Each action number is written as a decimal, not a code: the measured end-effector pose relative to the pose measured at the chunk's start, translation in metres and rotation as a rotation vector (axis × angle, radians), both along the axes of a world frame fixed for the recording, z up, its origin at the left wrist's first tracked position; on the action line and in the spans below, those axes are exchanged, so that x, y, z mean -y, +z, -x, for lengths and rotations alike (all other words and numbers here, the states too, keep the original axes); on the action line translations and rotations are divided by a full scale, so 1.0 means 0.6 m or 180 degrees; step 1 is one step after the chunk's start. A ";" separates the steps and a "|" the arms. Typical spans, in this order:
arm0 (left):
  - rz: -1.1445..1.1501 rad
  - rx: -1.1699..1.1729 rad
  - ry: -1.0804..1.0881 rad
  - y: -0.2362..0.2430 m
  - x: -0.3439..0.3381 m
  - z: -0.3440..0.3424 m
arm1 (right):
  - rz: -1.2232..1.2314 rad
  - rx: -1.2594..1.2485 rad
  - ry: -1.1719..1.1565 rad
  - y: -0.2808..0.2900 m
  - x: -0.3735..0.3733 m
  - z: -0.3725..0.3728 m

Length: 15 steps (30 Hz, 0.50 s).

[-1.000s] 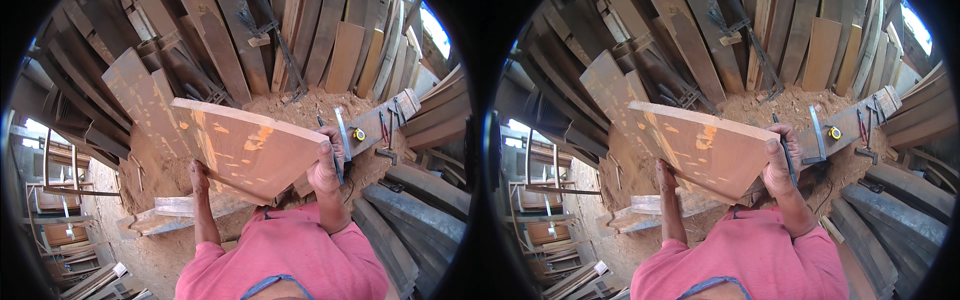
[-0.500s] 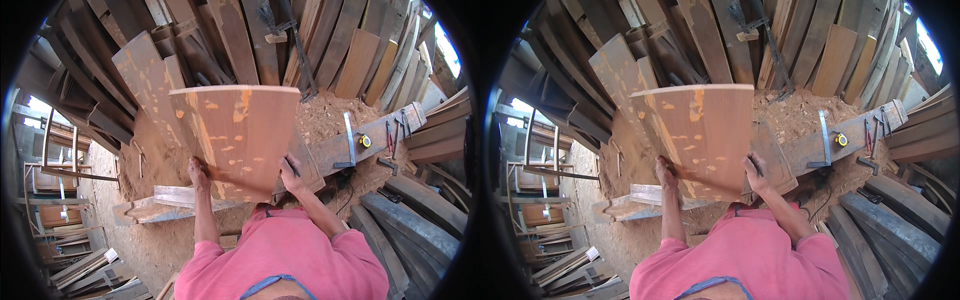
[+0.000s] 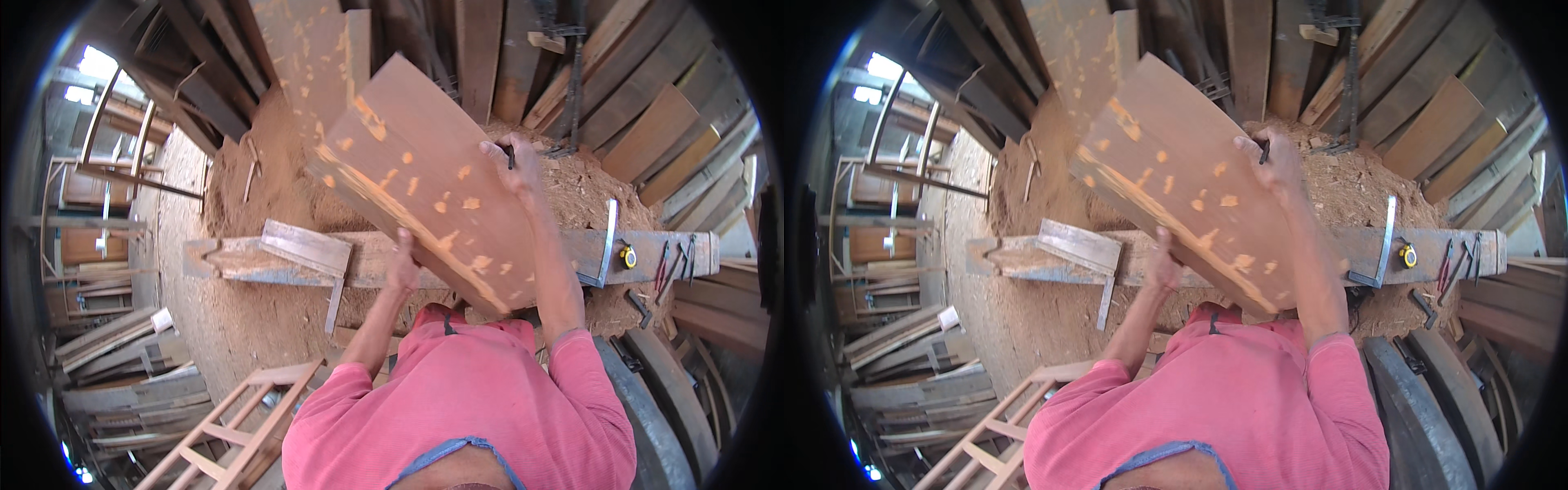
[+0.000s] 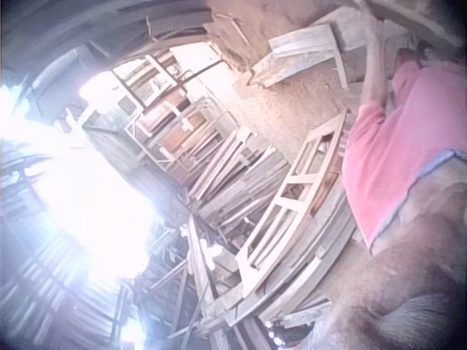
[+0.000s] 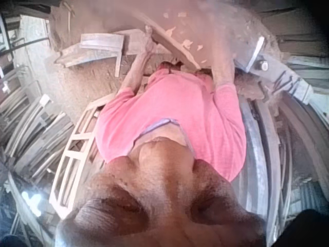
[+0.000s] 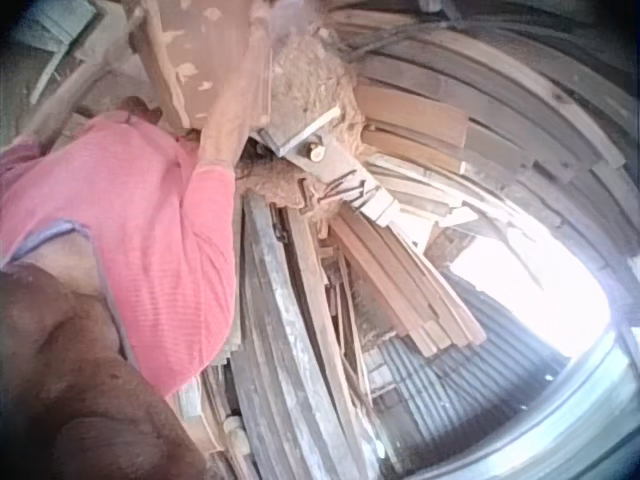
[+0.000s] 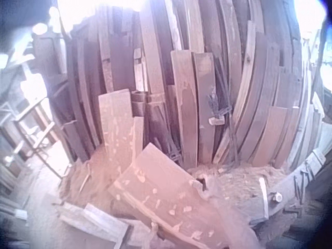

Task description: The person marks a line on a wooden board using a square and a pencil, then cuts the board with a circular saw. They subsequently measure the board with a tape measure and mark another line.

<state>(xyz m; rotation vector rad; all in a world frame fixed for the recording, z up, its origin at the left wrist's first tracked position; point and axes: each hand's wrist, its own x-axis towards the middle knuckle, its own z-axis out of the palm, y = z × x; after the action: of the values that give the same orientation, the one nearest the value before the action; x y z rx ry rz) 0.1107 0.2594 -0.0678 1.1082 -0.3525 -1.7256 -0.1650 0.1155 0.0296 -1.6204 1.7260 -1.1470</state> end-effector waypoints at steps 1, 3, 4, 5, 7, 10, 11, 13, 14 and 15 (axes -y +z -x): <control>-0.0220 -0.0258 -0.0100 -0.014 -0.026 0.021 | -0.0239 -0.0144 0.0118 -0.028 0.014 0.002; -0.0468 -0.0661 -0.0225 -0.027 -0.076 0.068 | -0.0745 -0.0417 0.0374 -0.095 0.027 0.002; -0.0844 -0.0709 -0.0255 -0.041 -0.100 0.080 | -0.0920 -0.0576 0.0500 -0.124 0.026 -0.004; -0.1234 -0.0761 -0.0269 -0.061 -0.129 0.087 | -0.1104 -0.0732 0.0642 -0.157 0.021 -0.014; -0.1778 -0.0810 -0.0241 -0.109 -0.185 0.105 | -0.1540 -0.0908 0.0931 -0.209 0.010 -0.037; -0.2202 -0.1135 -0.0200 -0.149 -0.236 0.134 | -0.2024 -0.1010 0.1241 -0.282 -0.007 -0.056; -0.2266 -0.1266 -0.0184 -0.159 -0.246 0.139 | -0.1970 -0.1061 0.1278 -0.302 -0.012 -0.063; -0.2166 -0.1422 -0.0135 -0.181 -0.264 0.152 | -0.1887 -0.1140 0.1405 -0.340 -0.018 -0.076; -0.2125 -0.1431 -0.0057 -0.207 -0.280 0.154 | -0.1850 -0.1159 0.1524 -0.352 -0.019 -0.092; -0.2080 -0.1457 -0.0009 -0.219 -0.287 0.159 | -0.1812 -0.1197 0.1615 -0.358 -0.018 -0.100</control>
<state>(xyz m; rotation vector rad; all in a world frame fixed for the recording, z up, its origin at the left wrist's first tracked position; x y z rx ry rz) 0.0152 0.4316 -0.1993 1.0990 0.5306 -2.0932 -0.1050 0.1261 -0.1852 -1.8012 1.5153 -0.0972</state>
